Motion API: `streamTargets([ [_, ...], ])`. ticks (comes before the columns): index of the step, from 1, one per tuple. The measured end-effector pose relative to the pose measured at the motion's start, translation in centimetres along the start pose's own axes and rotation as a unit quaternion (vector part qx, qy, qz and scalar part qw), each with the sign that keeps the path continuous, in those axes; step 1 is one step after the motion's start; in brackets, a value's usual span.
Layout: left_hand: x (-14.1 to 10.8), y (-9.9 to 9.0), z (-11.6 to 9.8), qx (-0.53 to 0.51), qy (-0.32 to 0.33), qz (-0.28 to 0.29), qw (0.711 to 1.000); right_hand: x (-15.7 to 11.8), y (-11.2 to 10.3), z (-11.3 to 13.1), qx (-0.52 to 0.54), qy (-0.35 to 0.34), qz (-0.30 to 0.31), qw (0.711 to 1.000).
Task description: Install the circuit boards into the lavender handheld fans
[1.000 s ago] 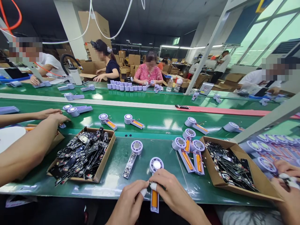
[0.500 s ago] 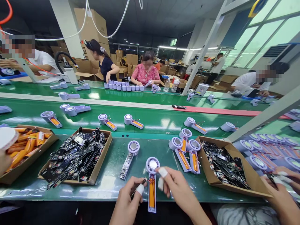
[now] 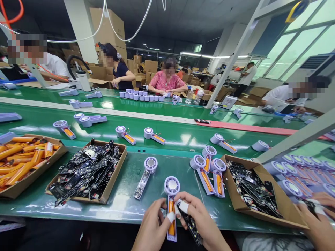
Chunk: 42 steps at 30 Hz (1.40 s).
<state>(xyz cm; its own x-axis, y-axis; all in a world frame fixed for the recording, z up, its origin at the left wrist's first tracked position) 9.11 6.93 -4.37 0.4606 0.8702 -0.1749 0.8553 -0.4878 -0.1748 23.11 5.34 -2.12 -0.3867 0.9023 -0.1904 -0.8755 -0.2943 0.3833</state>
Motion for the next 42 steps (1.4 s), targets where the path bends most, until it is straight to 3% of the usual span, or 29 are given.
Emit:
streamTargets([
  [3,0.7,0.6,-0.9,-0.074,-0.009,0.057,0.996,-0.1,0.9,-0.6,0.023,-0.016,0.035,0.999],
  [6,0.8,2.0,-1.5,-0.241,-0.018,0.14,0.96,-0.3,0.6,-1.3,0.046,-0.029,0.033,0.998],
  [8,0.7,2.6,-1.6,-0.352,-0.021,0.145,0.925,-0.4,-0.1,-1.3,0.05,-0.049,0.023,0.997],
  [10,0.7,2.7,-1.6,-0.402,-0.01,0.11,0.909,-0.7,-1.0,-0.8,0.026,-0.067,0.008,0.997],
  [15,0.5,2.3,-1.7,-0.337,0.035,0.033,0.94,-1.4,-2.3,1.2,-0.098,-0.051,-0.027,0.993],
  [23,0.6,1.5,-2.4,-0.236,0.05,-0.022,0.97,-1.9,-0.9,2.3,-0.228,-0.026,-0.091,0.969],
  [26,0.5,1.1,-2.2,-0.207,0.044,-0.045,0.976,-1.8,-1.4,1.9,-0.34,-0.033,-0.14,0.929],
  [29,0.2,0.7,-1.9,-0.202,0.036,-0.067,0.977,-1.8,-0.9,2.1,-0.515,-0.036,-0.136,0.846],
  [32,0.0,0.4,-1.8,-0.187,0.027,-0.049,0.981,-1.8,0.4,2.3,-0.663,0.013,-0.071,0.746],
  [34,-0.1,0.3,-1.9,-0.183,0.025,-0.038,0.982,-1.9,1.6,2.5,-0.697,0.055,0.015,0.714],
  [36,-0.1,0.1,-1.7,-0.206,0.019,-0.032,0.978,-2.1,2.8,2.7,-0.682,0.086,0.1,0.719],
  [38,0.0,0.2,-1.3,-0.256,0.011,-0.016,0.966,-2.0,3.7,3.1,-0.645,0.095,0.138,0.746],
  [42,0.6,0.7,0.4,-0.353,-0.005,0.015,0.935,-1.3,3.7,2.5,-0.526,0.078,0.1,0.841],
])
Point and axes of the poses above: each hand's wrist, its own x-axis towards the middle knuckle, its own y-axis out of the palm, z = x × y, the point moved 6 cm from there along x, towards the middle knuckle, and after that the axes turned 13 degrees about z, right-handed, at the moved point
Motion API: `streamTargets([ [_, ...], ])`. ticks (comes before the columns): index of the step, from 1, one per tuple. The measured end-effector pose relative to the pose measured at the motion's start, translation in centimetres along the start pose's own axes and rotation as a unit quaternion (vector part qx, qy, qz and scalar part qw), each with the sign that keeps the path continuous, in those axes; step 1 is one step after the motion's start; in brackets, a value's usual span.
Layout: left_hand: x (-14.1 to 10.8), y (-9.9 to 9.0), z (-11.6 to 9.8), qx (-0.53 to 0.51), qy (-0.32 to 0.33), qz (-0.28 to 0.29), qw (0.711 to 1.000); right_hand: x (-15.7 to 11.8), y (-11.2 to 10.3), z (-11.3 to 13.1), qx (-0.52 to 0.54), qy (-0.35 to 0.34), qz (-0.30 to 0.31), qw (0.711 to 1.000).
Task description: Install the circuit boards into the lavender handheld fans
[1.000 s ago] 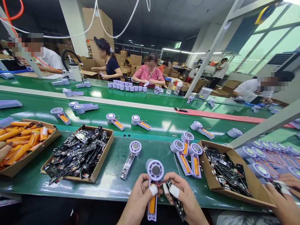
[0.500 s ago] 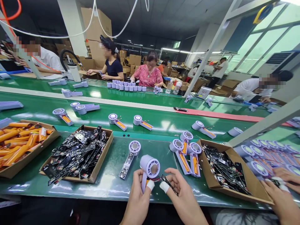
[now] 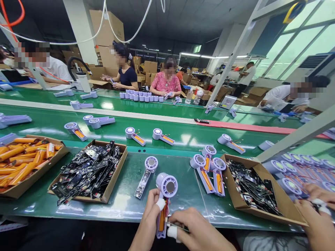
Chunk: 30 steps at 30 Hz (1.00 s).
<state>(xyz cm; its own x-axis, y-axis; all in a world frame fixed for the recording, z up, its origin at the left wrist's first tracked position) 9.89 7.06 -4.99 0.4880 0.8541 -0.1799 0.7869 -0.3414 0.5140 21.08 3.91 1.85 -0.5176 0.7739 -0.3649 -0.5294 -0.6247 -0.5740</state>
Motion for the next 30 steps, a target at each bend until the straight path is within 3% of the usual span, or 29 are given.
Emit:
streamTargets([
  [2,0.2,-0.6,0.6,-0.01,0.0,-0.007,1.0,0.6,1.0,-1.1,0.127,-0.001,-0.013,0.992],
  [6,0.4,-1.2,1.0,-0.009,0.012,-0.016,1.0,1.2,3.5,-3.6,0.337,0.014,-0.032,0.941],
  [11,0.1,-0.2,0.4,-0.018,0.021,0.012,1.0,0.8,4.3,-5.3,0.385,0.018,-0.1,0.917],
  [14,-0.3,1.0,-0.7,0.009,0.036,0.037,0.999,0.9,3.8,-5.6,0.414,-0.013,-0.094,0.905],
  [17,-0.6,1.5,-1.6,0.061,0.057,0.019,0.996,0.8,2.8,-6.2,0.425,-0.027,-0.124,0.896],
  [20,-0.7,1.6,-1.7,0.101,0.063,-0.003,0.993,0.1,1.4,-7.3,0.372,-0.007,-0.208,0.904],
  [24,-0.9,1.4,-1.3,0.165,0.063,-0.03,0.984,-1.5,-0.7,-7.1,0.152,0.025,-0.31,0.938],
  [27,-1.1,1.5,-1.5,0.223,0.066,-0.044,0.972,-2.0,-1.4,-5.5,-0.01,0.024,-0.271,0.962],
  [30,-1.2,1.7,-1.9,0.242,0.056,-0.03,0.968,-2.1,-1.3,-3.7,-0.082,0.029,-0.169,0.982],
])
Point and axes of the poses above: each hand's wrist, its own x-axis towards the middle knuckle, its own y-axis out of the palm, z = x × y, the point moved 6 cm from there along x, towards the middle knuckle, and after that the axes turned 13 degrees about z, right-handed, at the moved point
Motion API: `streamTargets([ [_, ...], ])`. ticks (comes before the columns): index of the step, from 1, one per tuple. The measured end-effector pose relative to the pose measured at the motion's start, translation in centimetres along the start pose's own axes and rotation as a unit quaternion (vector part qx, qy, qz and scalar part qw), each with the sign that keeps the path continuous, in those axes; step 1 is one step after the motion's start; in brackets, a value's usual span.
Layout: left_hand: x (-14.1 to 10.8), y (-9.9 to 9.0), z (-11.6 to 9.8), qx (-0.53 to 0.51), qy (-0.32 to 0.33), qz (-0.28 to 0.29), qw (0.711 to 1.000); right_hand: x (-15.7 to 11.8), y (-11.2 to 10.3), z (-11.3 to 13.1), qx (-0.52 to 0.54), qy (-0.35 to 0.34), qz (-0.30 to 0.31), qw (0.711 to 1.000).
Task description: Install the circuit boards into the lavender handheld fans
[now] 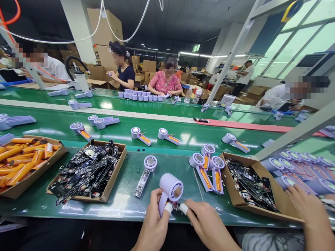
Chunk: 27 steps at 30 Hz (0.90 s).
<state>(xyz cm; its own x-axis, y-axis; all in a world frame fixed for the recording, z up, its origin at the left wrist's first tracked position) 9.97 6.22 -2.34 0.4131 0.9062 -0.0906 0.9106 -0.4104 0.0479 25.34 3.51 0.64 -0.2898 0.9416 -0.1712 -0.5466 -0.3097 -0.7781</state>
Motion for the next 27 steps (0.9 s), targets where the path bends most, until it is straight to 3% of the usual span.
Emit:
streamTargets([
  [3,0.1,-0.1,0.0,-0.013,-0.017,0.017,1.0,0.0,0.4,1.9,-0.002,-0.034,0.111,0.993],
  [6,0.3,-0.2,0.8,-0.065,-0.026,0.03,0.997,0.4,1.0,2.8,0.068,-0.043,0.15,0.985],
  [8,0.5,-0.3,1.8,-0.137,-0.034,0.031,0.989,0.7,2.0,2.2,0.174,-0.006,0.148,0.974],
  [11,0.8,-0.3,3.3,-0.23,-0.063,0.033,0.971,1.0,4.6,0.6,0.364,0.054,0.144,0.919],
  [14,0.7,0.1,3.2,-0.263,-0.056,0.064,0.961,1.0,6.7,-0.5,0.471,0.064,0.099,0.874],
  [17,0.4,0.6,1.6,-0.229,-0.013,0.099,0.968,0.8,8.0,-0.9,0.539,0.074,0.042,0.838],
  [20,0.0,1.0,0.6,-0.177,-0.002,0.098,0.979,0.7,8.6,-0.9,0.585,0.085,0.008,0.807],
  [27,-0.3,0.8,1.1,-0.111,-0.018,0.0,0.994,0.8,8.0,-0.8,0.597,0.1,-0.013,0.796],
])
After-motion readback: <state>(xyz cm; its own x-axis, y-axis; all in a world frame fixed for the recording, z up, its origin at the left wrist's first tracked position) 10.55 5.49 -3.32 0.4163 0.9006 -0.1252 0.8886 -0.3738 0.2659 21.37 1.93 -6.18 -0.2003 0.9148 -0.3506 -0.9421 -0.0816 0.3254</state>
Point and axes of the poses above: each hand's wrist, its own x-axis towards the middle knuckle, its own y-axis out of the palm, z = x × y, the point moved 6 cm from there along x, towards the middle knuckle, and after that the axes turned 13 degrees about z, right-handed, at the moved point
